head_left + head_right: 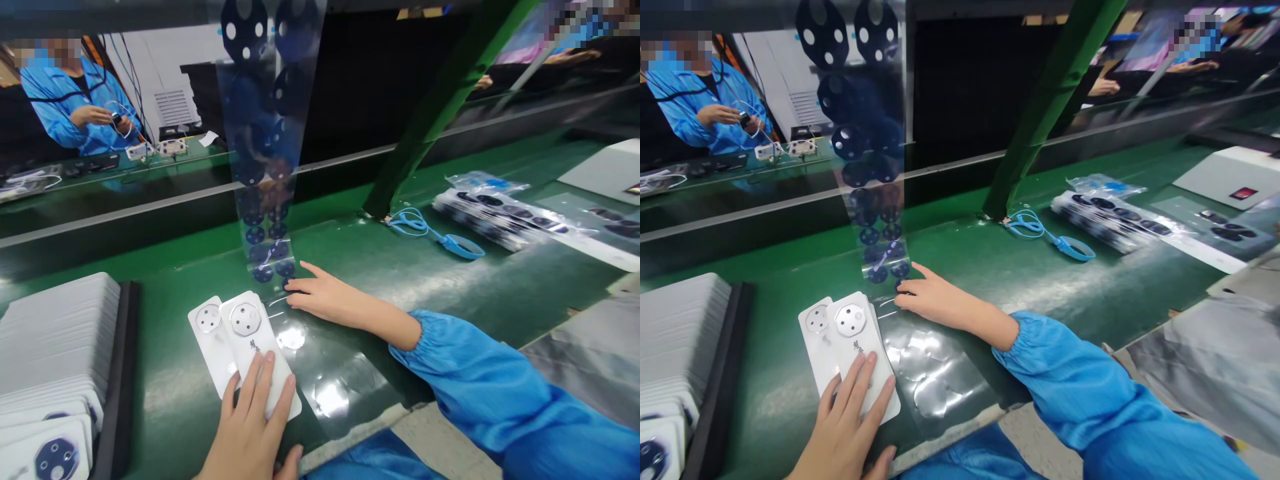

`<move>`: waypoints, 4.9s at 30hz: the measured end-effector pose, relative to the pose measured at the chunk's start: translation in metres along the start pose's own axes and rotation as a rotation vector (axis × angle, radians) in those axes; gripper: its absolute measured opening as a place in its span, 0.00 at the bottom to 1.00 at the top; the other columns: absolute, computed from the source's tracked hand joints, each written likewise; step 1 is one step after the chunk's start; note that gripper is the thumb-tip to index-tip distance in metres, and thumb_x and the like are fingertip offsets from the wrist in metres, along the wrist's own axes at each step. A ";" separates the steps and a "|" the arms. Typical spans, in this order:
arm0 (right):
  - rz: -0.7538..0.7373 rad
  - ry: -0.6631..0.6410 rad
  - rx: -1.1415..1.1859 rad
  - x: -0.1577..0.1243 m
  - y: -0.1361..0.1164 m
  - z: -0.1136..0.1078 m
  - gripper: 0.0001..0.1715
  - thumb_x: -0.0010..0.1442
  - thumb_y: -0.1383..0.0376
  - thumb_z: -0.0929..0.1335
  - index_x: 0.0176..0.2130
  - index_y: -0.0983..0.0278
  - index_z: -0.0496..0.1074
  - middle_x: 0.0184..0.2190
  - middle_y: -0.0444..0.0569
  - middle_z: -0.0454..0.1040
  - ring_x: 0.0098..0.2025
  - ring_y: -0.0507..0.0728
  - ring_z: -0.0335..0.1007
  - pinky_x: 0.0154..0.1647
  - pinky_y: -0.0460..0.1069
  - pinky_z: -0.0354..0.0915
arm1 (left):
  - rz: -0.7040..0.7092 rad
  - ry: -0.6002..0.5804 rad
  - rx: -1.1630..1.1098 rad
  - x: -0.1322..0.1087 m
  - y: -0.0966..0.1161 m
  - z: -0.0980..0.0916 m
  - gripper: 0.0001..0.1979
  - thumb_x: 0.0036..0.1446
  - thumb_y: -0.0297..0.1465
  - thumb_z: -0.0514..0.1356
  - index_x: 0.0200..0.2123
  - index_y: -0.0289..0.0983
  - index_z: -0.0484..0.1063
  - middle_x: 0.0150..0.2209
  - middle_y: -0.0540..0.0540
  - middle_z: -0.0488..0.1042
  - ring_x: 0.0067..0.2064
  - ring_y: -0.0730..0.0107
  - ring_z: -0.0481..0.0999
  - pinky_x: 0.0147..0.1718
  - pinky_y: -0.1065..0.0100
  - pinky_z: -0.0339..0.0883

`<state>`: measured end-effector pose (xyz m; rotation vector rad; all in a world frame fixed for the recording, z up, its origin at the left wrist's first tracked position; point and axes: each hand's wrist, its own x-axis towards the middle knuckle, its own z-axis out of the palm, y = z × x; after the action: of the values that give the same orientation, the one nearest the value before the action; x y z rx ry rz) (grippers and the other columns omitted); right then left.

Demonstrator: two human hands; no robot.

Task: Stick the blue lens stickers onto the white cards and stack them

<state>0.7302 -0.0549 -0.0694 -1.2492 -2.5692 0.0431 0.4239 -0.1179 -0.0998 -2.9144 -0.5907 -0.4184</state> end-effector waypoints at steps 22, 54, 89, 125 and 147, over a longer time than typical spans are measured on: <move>0.394 0.550 0.400 -0.003 -0.014 -0.036 0.07 0.67 0.63 0.70 0.35 0.59 0.72 0.43 0.51 0.76 0.50 0.62 0.75 0.44 0.54 0.72 | -0.023 0.020 -0.071 0.004 0.003 -0.005 0.38 0.55 0.41 0.61 0.67 0.34 0.63 0.69 0.26 0.56 0.71 0.36 0.50 0.60 0.45 0.43; 0.592 -0.068 1.342 0.092 -0.025 -0.003 0.20 0.49 0.63 0.79 0.41 0.64 0.76 0.30 0.45 0.81 0.36 0.56 0.79 0.40 0.50 0.71 | -0.044 -0.047 -0.079 0.004 0.006 -0.006 0.38 0.53 0.41 0.61 0.66 0.35 0.62 0.68 0.25 0.58 0.70 0.35 0.50 0.60 0.44 0.39; 0.515 -0.213 1.251 0.092 -0.020 -0.012 0.23 0.52 0.64 0.78 0.46 0.63 0.73 0.31 0.46 0.83 0.44 0.62 0.81 0.47 0.55 0.72 | -0.058 -0.109 -0.232 0.003 0.009 -0.013 0.39 0.55 0.36 0.63 0.68 0.29 0.58 0.72 0.24 0.44 0.73 0.31 0.41 0.66 0.42 0.45; 0.552 -0.201 1.229 0.091 -0.014 -0.009 0.22 0.53 0.66 0.78 0.47 0.63 0.74 0.32 0.45 0.83 0.45 0.60 0.81 0.51 0.54 0.71 | -0.032 -0.121 -0.189 0.004 0.009 -0.015 0.41 0.54 0.38 0.65 0.68 0.30 0.59 0.71 0.23 0.48 0.74 0.31 0.38 0.67 0.44 0.37; 0.569 -0.200 1.234 0.091 -0.014 -0.007 0.21 0.53 0.67 0.79 0.46 0.63 0.74 0.33 0.45 0.83 0.40 0.58 0.81 0.46 0.51 0.73 | -0.027 -0.117 -0.182 0.005 0.008 -0.015 0.40 0.54 0.38 0.64 0.67 0.29 0.60 0.70 0.22 0.49 0.74 0.32 0.39 0.66 0.44 0.38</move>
<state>0.6680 0.0063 -0.0384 -1.3107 -1.5612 1.6060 0.4280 -0.1258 -0.0844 -3.1251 -0.6400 -0.3215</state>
